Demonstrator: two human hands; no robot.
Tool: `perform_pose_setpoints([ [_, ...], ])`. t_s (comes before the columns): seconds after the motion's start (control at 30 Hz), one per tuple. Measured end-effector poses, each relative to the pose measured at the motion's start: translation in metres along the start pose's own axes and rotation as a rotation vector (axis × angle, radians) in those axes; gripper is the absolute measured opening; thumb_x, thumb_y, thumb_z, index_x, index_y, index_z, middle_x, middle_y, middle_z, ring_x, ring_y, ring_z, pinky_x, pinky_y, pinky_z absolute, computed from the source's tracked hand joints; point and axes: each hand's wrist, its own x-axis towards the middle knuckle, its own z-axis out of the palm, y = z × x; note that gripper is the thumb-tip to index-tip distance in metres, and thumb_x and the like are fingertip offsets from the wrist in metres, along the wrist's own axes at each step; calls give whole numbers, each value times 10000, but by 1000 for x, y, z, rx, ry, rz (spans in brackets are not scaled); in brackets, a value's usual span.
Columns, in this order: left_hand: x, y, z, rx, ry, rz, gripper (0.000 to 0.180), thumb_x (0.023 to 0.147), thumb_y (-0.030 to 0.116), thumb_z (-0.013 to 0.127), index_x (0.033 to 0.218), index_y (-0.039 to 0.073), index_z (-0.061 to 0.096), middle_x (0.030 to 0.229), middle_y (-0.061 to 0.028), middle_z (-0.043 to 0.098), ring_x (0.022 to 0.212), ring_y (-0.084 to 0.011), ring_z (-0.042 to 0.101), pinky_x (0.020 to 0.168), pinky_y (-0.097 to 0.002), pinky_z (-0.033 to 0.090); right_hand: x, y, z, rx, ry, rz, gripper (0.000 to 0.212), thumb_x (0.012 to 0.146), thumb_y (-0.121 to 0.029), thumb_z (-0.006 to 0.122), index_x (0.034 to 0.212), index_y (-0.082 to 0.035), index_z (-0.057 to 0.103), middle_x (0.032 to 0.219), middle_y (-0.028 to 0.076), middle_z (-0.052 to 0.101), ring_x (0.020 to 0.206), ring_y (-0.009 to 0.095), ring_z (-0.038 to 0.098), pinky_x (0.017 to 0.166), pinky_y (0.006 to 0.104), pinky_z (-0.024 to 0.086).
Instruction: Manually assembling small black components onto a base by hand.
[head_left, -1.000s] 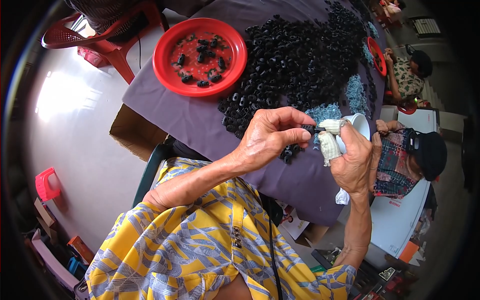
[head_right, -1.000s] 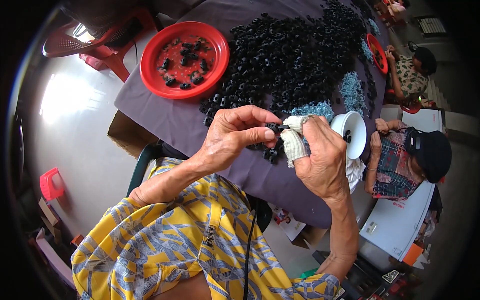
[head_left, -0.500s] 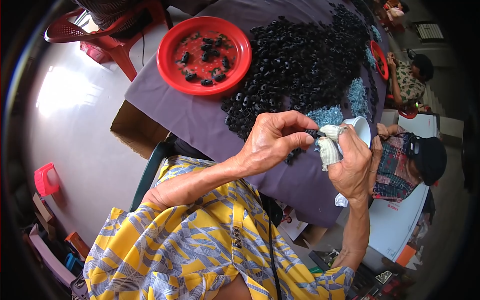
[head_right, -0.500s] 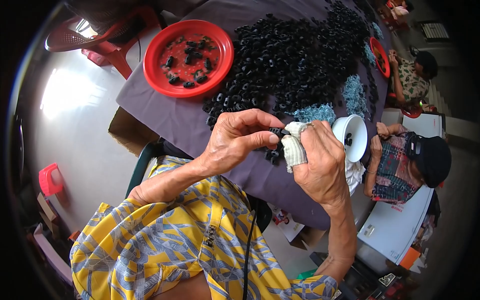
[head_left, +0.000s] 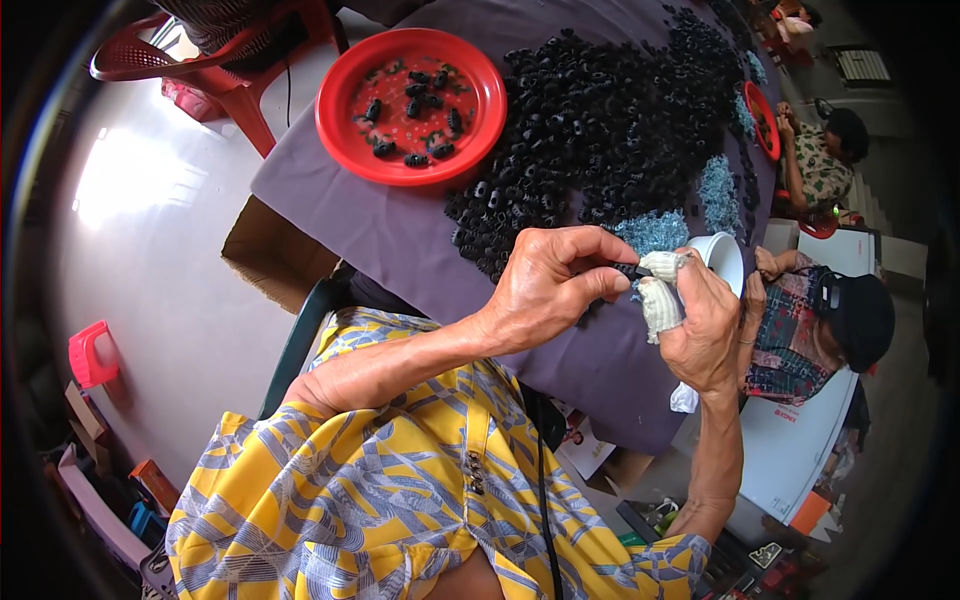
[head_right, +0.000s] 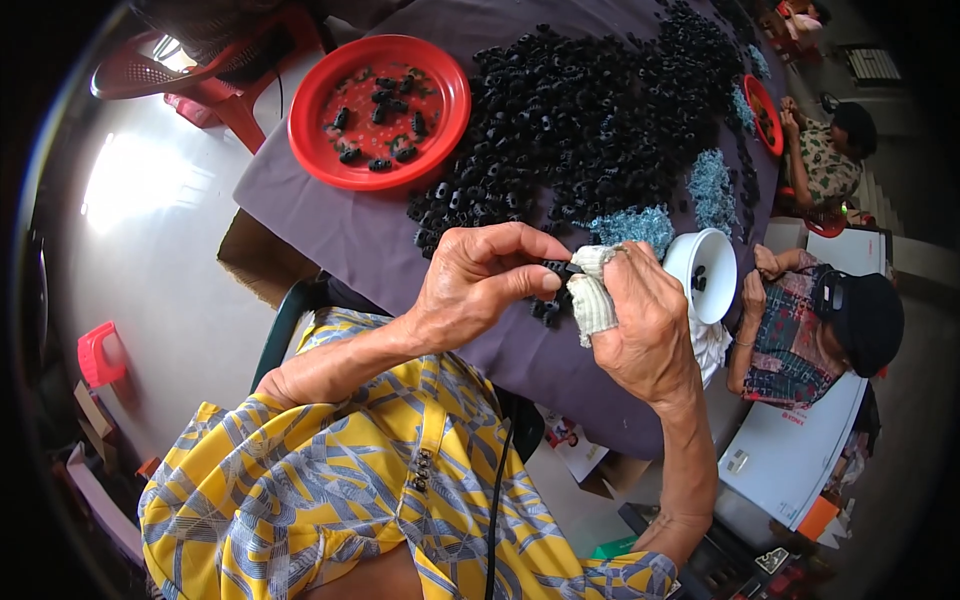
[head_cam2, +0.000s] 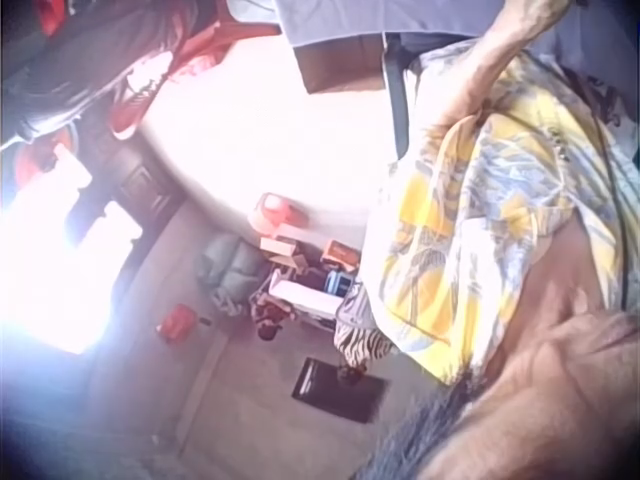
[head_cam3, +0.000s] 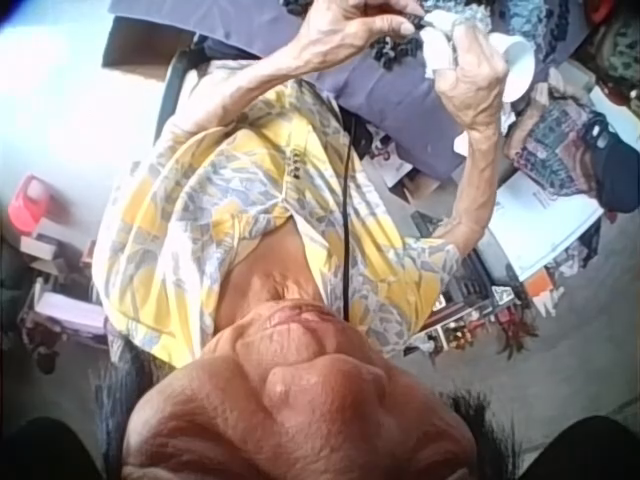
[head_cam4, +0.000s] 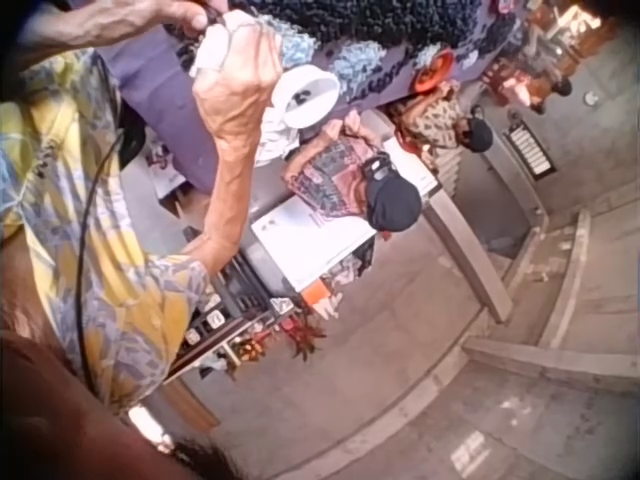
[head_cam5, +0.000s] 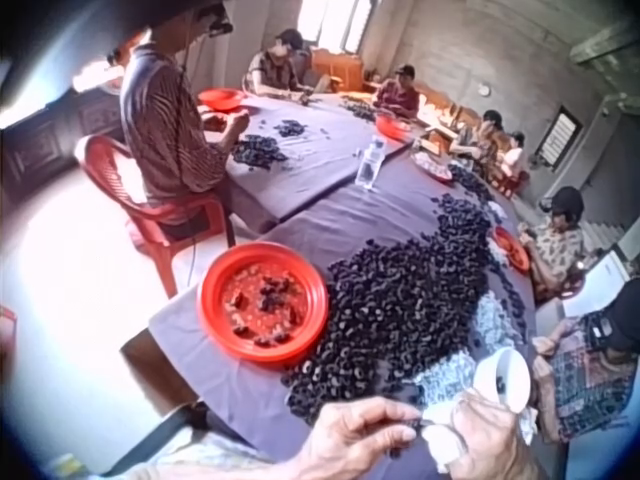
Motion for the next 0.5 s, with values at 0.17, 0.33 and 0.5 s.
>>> perform_pose_setpoints([
  [0.17,-1,-2,3,44,15,19,178,839,29,647,1007,-32,639,786,-34,651,722,-62,597,675,-203,504,-3,6,0,55,-23,2,199,709,8,608,895,52,551,778,201,580,709,409,560,681,443,466],
  [0.33,-1,-4,3,57,23,40,161,837,20,644,986,-41,643,774,-37,647,704,-62,590,661,-202,499,-4,7,2,90,-34,52,188,708,5,614,880,51,551,770,196,581,716,394,574,682,428,477],
  [0.5,-1,-8,5,43,40,41,160,831,12,645,981,-44,644,762,-43,646,699,-64,590,656,-203,499,-5,12,5,69,-6,-12,178,708,7,616,868,50,551,761,188,573,706,373,580,646,402,481],
])
